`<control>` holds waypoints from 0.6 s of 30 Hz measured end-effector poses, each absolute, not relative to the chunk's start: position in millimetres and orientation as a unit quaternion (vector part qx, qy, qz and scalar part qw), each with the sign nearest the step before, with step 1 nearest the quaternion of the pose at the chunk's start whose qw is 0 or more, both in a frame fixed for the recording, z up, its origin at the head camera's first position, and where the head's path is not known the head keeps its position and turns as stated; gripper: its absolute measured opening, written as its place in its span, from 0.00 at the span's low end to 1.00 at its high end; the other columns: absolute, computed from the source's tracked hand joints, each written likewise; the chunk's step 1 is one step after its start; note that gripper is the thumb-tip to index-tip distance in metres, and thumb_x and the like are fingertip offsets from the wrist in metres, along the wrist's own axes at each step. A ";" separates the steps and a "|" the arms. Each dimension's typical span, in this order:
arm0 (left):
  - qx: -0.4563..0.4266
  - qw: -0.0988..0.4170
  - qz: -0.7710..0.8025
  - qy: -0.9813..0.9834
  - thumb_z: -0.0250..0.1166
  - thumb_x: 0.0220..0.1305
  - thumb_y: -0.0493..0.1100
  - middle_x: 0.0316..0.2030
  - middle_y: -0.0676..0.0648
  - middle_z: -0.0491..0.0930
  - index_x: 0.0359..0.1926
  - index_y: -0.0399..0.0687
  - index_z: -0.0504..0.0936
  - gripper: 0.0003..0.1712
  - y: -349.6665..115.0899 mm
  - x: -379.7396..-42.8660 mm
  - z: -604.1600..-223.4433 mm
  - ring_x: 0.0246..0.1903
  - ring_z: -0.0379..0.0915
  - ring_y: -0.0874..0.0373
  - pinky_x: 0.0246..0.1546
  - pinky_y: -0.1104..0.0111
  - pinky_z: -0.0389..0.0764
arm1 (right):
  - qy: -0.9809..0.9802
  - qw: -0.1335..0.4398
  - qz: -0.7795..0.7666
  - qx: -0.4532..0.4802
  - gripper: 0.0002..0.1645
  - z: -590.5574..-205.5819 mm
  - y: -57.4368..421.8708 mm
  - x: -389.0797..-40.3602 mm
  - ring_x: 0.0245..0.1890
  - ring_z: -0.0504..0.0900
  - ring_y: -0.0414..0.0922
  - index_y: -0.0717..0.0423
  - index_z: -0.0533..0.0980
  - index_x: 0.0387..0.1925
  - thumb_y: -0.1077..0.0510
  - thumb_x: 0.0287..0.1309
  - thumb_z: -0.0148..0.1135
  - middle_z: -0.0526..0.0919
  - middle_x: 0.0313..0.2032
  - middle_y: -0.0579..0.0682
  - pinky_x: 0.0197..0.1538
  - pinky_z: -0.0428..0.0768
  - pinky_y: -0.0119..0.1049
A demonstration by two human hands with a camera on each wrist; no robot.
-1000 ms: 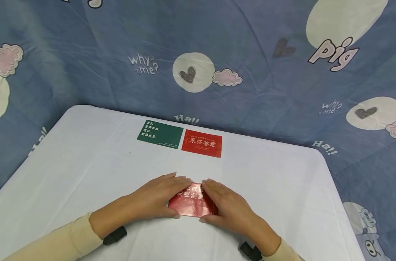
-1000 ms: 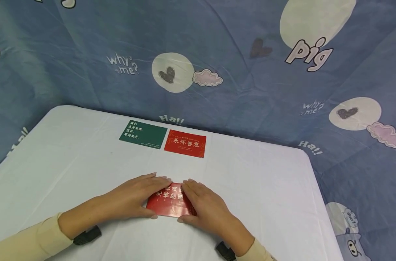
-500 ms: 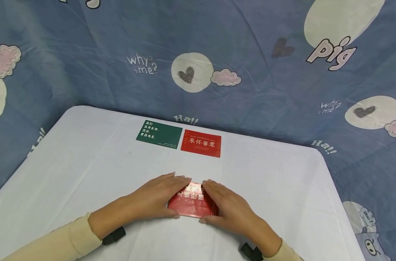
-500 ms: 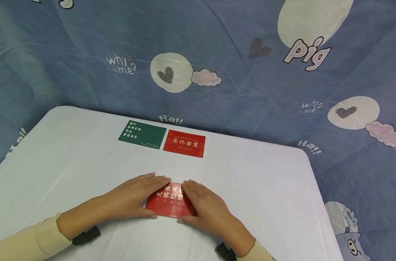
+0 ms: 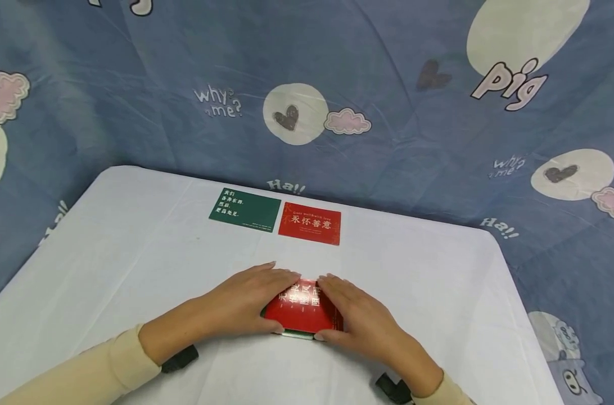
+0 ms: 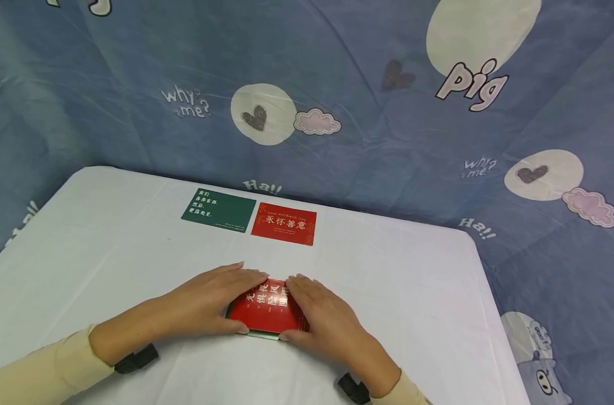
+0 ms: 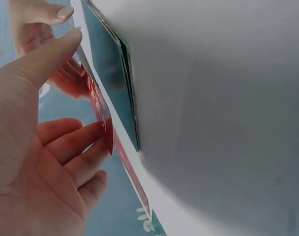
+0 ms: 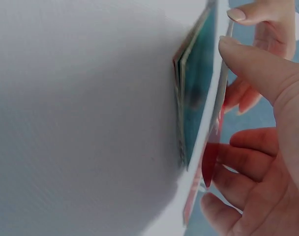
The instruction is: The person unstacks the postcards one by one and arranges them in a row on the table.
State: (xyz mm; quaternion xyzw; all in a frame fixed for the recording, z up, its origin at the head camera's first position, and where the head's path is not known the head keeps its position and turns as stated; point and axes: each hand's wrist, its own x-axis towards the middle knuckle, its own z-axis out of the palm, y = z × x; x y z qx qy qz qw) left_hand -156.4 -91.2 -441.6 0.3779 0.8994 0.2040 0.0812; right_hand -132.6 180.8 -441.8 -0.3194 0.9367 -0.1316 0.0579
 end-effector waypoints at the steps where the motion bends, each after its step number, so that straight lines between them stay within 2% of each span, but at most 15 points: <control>1: 0.378 0.081 0.204 0.900 0.76 0.43 0.62 0.63 0.55 0.70 0.69 0.52 0.66 0.52 -90.2 -157.2 -440.9 0.64 0.63 0.60 0.70 0.58 0.53 | 0.937 0.059 -0.130 -0.318 0.56 -440.7 181.6 -133.1 0.68 0.62 0.42 0.47 0.58 0.73 0.31 0.48 0.67 0.64 0.69 0.44 0.63 0.70 0.43; 7: 0.376 0.066 0.197 0.903 0.76 0.44 0.61 0.63 0.54 0.70 0.69 0.53 0.66 0.52 -82.4 -162.9 -435.9 0.63 0.64 0.59 0.68 0.57 0.58 | 0.942 0.050 -0.119 -0.311 0.55 -430.1 187.7 -139.5 0.68 0.61 0.41 0.47 0.59 0.73 0.34 0.47 0.70 0.65 0.69 0.43 0.64 0.68 0.42; 12: 0.379 0.050 0.190 0.904 0.75 0.46 0.61 0.64 0.53 0.70 0.70 0.53 0.65 0.52 -74.4 -167.7 -430.2 0.63 0.64 0.55 0.64 0.56 0.66 | 0.941 0.035 -0.115 -0.315 0.55 -421.1 195.4 -145.4 0.70 0.59 0.40 0.50 0.60 0.72 0.36 0.47 0.72 0.65 0.69 0.44 0.69 0.60 0.39; 18: 0.392 0.050 0.185 0.900 0.74 0.47 0.61 0.65 0.52 0.69 0.71 0.53 0.63 0.52 -59.5 -177.8 -423.0 0.64 0.63 0.56 0.64 0.57 0.66 | 0.946 0.025 -0.113 -0.303 0.55 -415.2 208.7 -147.9 0.70 0.59 0.42 0.51 0.60 0.72 0.39 0.46 0.74 0.65 0.69 0.45 0.70 0.58 0.40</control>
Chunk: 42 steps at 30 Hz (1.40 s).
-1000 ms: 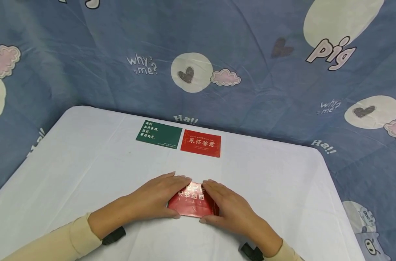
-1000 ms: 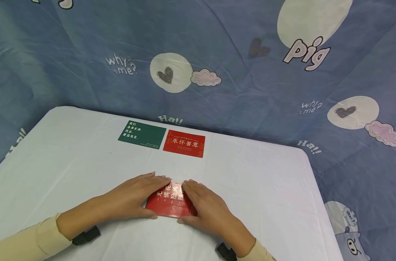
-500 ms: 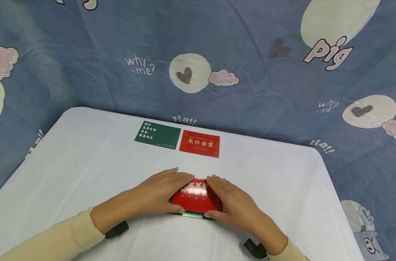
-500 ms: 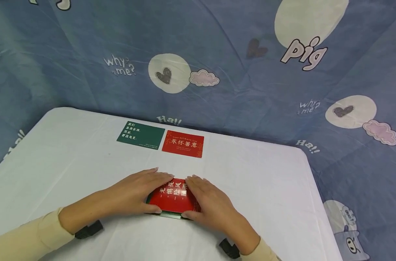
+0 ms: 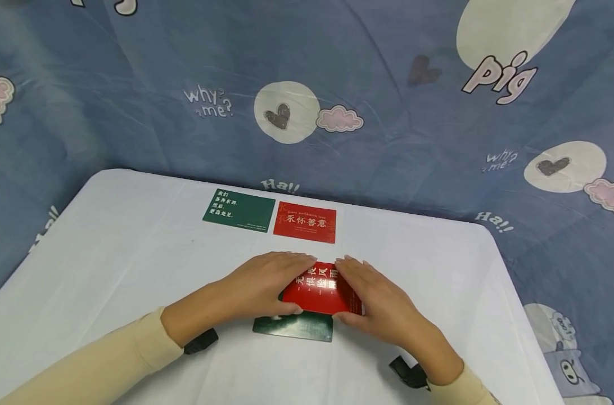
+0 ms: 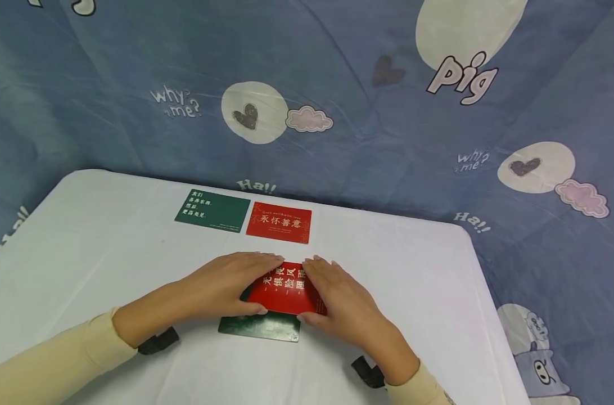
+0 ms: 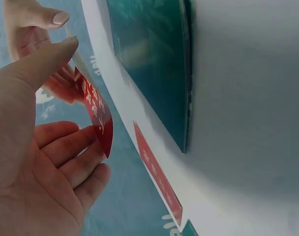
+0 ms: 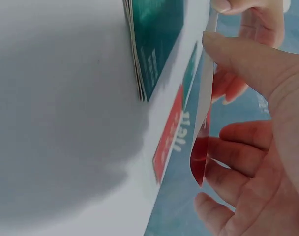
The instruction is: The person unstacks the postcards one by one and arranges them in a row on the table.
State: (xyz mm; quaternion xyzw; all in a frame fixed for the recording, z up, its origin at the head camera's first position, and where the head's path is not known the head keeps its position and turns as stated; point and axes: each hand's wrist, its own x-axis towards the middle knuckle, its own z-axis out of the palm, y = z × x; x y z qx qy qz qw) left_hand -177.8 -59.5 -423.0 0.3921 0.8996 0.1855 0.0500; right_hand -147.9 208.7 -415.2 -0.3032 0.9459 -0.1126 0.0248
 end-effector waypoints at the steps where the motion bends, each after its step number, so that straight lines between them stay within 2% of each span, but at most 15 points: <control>1: 0.393 0.052 0.186 0.899 0.74 0.47 0.61 0.65 0.52 0.68 0.71 0.53 0.63 0.52 -57.0 -179.6 -422.3 0.64 0.63 0.56 0.64 0.57 0.66 | 0.947 0.025 -0.111 -0.300 0.55 -414.7 210.7 -148.7 0.70 0.59 0.43 0.51 0.61 0.72 0.39 0.45 0.74 0.65 0.69 0.46 0.70 0.59 0.41; 11: 0.401 0.055 0.180 0.897 0.75 0.47 0.59 0.67 0.51 0.66 0.72 0.52 0.62 0.53 -30.0 -202.3 -422.5 0.65 0.62 0.55 0.62 0.57 0.68 | 0.954 0.015 -0.116 -0.277 0.56 -415.9 229.2 -162.1 0.69 0.62 0.47 0.53 0.61 0.71 0.44 0.43 0.77 0.66 0.68 0.50 0.69 0.62 0.45; 18: 0.394 0.074 0.186 0.897 0.74 0.48 0.59 0.66 0.50 0.66 0.71 0.52 0.62 0.52 -14.3 -216.6 -427.4 0.65 0.61 0.54 0.61 0.56 0.69 | 0.958 0.036 -0.132 -0.254 0.56 -418.4 243.3 -174.1 0.69 0.62 0.50 0.50 0.59 0.72 0.45 0.44 0.77 0.64 0.69 0.49 0.62 0.72 0.50; 25: 0.396 0.079 0.189 0.895 0.74 0.48 0.60 0.66 0.51 0.66 0.71 0.52 0.62 0.52 -2.0 -230.5 -428.8 0.64 0.61 0.54 0.61 0.55 0.70 | 0.961 0.045 -0.123 -0.243 0.58 -419.6 252.6 -187.5 0.69 0.61 0.50 0.50 0.60 0.71 0.41 0.41 0.77 0.65 0.68 0.50 0.64 0.68 0.51; 35: 0.390 0.094 0.181 0.898 0.73 0.50 0.59 0.67 0.51 0.65 0.73 0.53 0.60 0.52 26.6 -261.4 -430.2 0.65 0.59 0.55 0.63 0.53 0.67 | 0.965 0.051 -0.101 -0.235 0.57 -416.6 269.9 -214.4 0.68 0.62 0.52 0.55 0.61 0.70 0.46 0.41 0.79 0.66 0.67 0.53 0.68 0.61 0.53; 42: 0.379 0.101 0.185 0.901 0.74 0.50 0.58 0.69 0.49 0.63 0.74 0.52 0.58 0.54 45.3 -286.5 -437.5 0.67 0.57 0.53 0.64 0.54 0.65 | 0.964 0.076 -0.106 -0.232 0.55 -415.9 283.0 -242.5 0.66 0.63 0.54 0.56 0.59 0.71 0.50 0.44 0.77 0.65 0.67 0.54 0.62 0.70 0.54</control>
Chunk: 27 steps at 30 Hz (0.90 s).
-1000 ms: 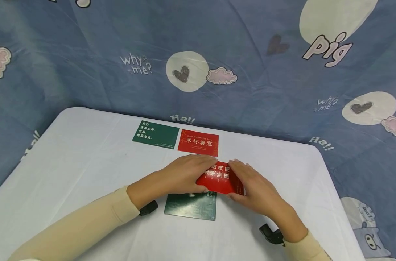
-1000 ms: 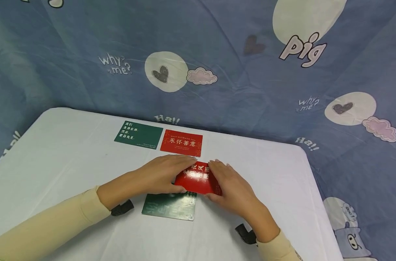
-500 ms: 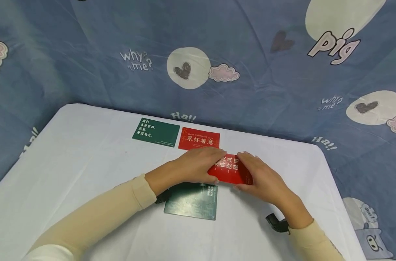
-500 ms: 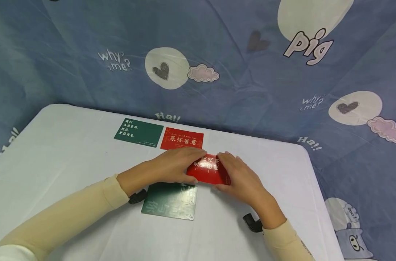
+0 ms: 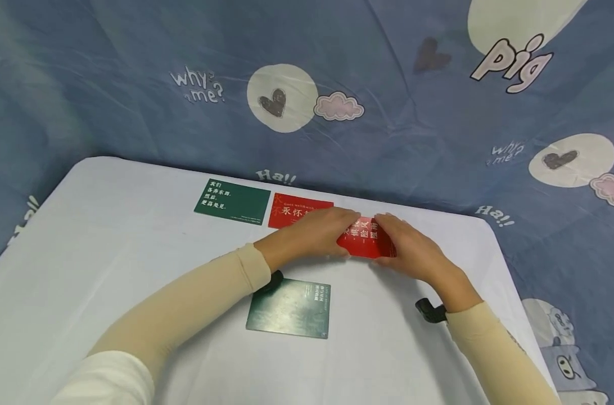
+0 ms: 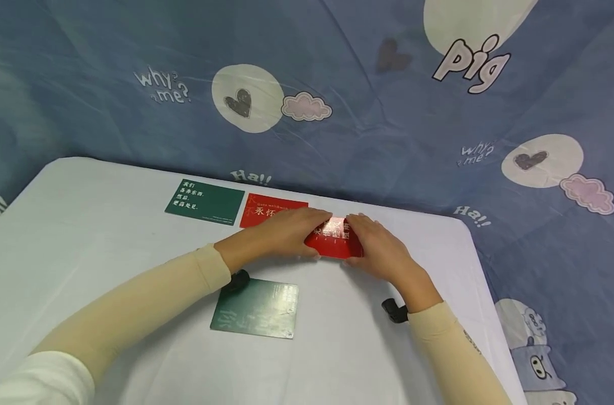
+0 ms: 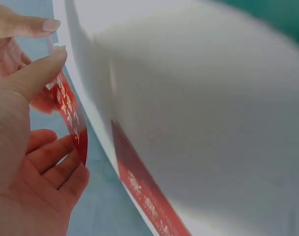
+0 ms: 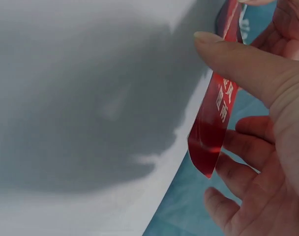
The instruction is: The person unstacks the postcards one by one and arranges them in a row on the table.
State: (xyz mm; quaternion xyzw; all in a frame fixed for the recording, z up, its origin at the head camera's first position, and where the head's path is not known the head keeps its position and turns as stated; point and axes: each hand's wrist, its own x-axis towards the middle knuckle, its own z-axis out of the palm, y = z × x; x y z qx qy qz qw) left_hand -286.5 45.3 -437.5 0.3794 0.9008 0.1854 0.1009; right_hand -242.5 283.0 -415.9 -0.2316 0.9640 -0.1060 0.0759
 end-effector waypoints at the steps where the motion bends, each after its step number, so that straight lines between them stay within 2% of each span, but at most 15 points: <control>1: 0.380 0.099 0.186 0.901 0.74 0.50 0.58 0.69 0.49 0.63 0.74 0.52 0.58 0.54 48.9 -290.3 -439.4 0.67 0.58 0.53 0.65 0.55 0.65 | 0.965 0.081 -0.103 -0.227 0.55 -416.3 285.0 -246.7 0.67 0.62 0.54 0.55 0.59 0.71 0.50 0.45 0.77 0.64 0.68 0.54 0.61 0.71 0.55; 14: 0.373 0.103 0.167 0.907 0.73 0.50 0.59 0.67 0.49 0.66 0.73 0.48 0.58 0.55 67.7 -326.3 -449.5 0.65 0.62 0.53 0.65 0.57 0.65 | 0.972 0.127 -0.100 -0.170 0.57 -424.3 293.2 -287.4 0.65 0.65 0.52 0.50 0.58 0.72 0.48 0.42 0.78 0.66 0.66 0.51 0.60 0.73 0.53; 27: 0.359 0.124 0.176 0.908 0.73 0.49 0.60 0.65 0.49 0.69 0.73 0.49 0.59 0.54 73.1 -336.0 -455.8 0.62 0.64 0.51 0.65 0.55 0.62 | 0.964 0.194 -0.125 -0.135 0.59 -425.9 300.1 -305.0 0.64 0.64 0.53 0.48 0.57 0.73 0.47 0.41 0.79 0.66 0.66 0.51 0.58 0.74 0.54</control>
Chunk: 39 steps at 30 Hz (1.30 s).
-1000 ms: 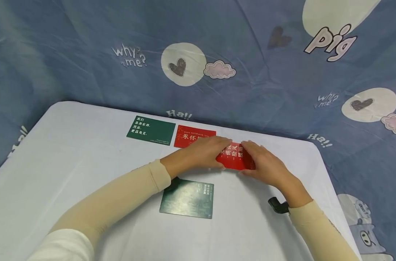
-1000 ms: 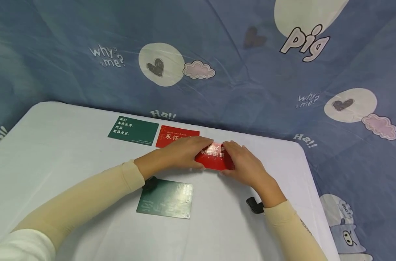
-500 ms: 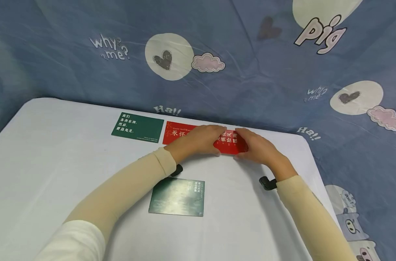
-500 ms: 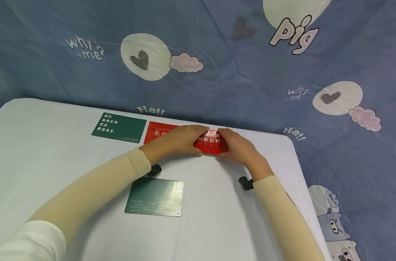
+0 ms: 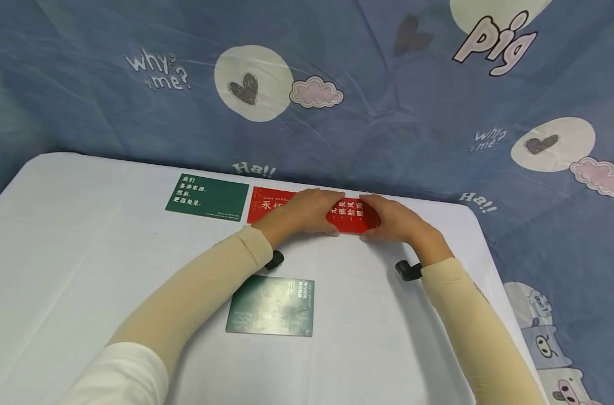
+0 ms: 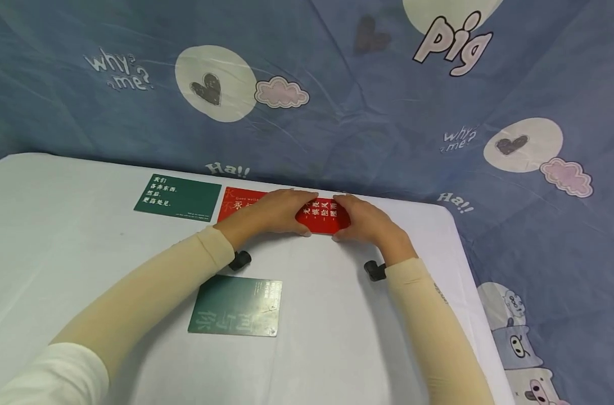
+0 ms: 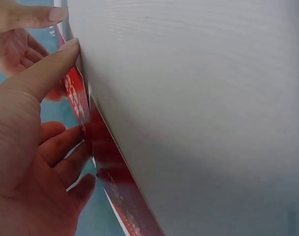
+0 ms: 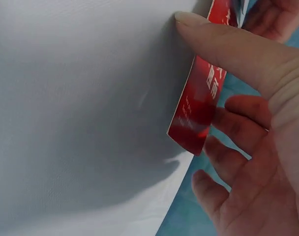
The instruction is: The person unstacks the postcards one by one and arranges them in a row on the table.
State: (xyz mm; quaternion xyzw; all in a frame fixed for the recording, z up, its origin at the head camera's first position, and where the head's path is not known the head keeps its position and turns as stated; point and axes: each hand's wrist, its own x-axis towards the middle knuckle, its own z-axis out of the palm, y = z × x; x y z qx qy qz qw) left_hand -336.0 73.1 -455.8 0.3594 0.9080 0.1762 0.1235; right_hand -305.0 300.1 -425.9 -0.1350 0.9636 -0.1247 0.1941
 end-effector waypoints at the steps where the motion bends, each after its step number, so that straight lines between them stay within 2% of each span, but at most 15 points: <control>1: 0.359 0.124 0.176 0.908 0.73 0.50 0.61 0.65 0.49 0.68 0.73 0.50 0.59 0.54 72.7 -336.2 -455.7 0.63 0.64 0.52 0.66 0.56 0.62 | 0.962 0.198 -0.130 -0.133 0.59 -425.7 300.5 -305.7 0.64 0.64 0.53 0.47 0.57 0.73 0.47 0.42 0.78 0.66 0.66 0.51 0.58 0.74 0.53; 8: 0.363 0.131 0.158 0.909 0.73 0.49 0.63 0.68 0.49 0.65 0.75 0.55 0.55 0.57 72.5 -335.6 -453.6 0.66 0.59 0.51 0.68 0.54 0.58 | 0.956 0.210 -0.161 -0.128 0.60 -428.7 305.2 -305.9 0.64 0.64 0.53 0.46 0.55 0.74 0.48 0.42 0.78 0.66 0.65 0.51 0.59 0.74 0.53; 15: 0.350 0.124 0.138 0.918 0.74 0.47 0.63 0.69 0.49 0.63 0.76 0.58 0.50 0.61 74.8 -332.2 -452.2 0.67 0.57 0.51 0.68 0.53 0.58 | 0.963 0.187 -0.157 -0.115 0.61 -432.8 306.8 -302.6 0.63 0.65 0.51 0.44 0.55 0.73 0.46 0.40 0.79 0.66 0.65 0.49 0.61 0.72 0.53; 23: 0.357 0.097 0.124 0.921 0.73 0.48 0.63 0.73 0.49 0.55 0.77 0.56 0.47 0.63 77.0 -329.1 -453.3 0.71 0.49 0.51 0.70 0.54 0.54 | 0.972 0.159 -0.126 -0.119 0.60 -431.3 304.4 -297.5 0.70 0.57 0.55 0.47 0.56 0.73 0.45 0.40 0.79 0.60 0.70 0.53 0.63 0.67 0.58; 31: 0.376 0.066 0.135 0.914 0.73 0.51 0.61 0.75 0.47 0.46 0.76 0.45 0.44 0.64 67.9 -324.8 -454.7 0.73 0.41 0.53 0.71 0.59 0.50 | 0.977 0.129 -0.116 -0.122 0.61 -433.4 304.0 -291.9 0.73 0.50 0.52 0.49 0.54 0.74 0.42 0.42 0.77 0.55 0.73 0.50 0.66 0.63 0.56; 39: 0.392 0.053 0.152 0.906 0.73 0.51 0.61 0.75 0.49 0.44 0.76 0.46 0.44 0.63 51.5 -318.0 -450.9 0.74 0.40 0.55 0.71 0.59 0.49 | 0.978 0.099 -0.115 -0.141 0.61 -425.3 296.8 -274.3 0.71 0.54 0.52 0.47 0.54 0.74 0.37 0.42 0.75 0.57 0.72 0.51 0.61 0.70 0.57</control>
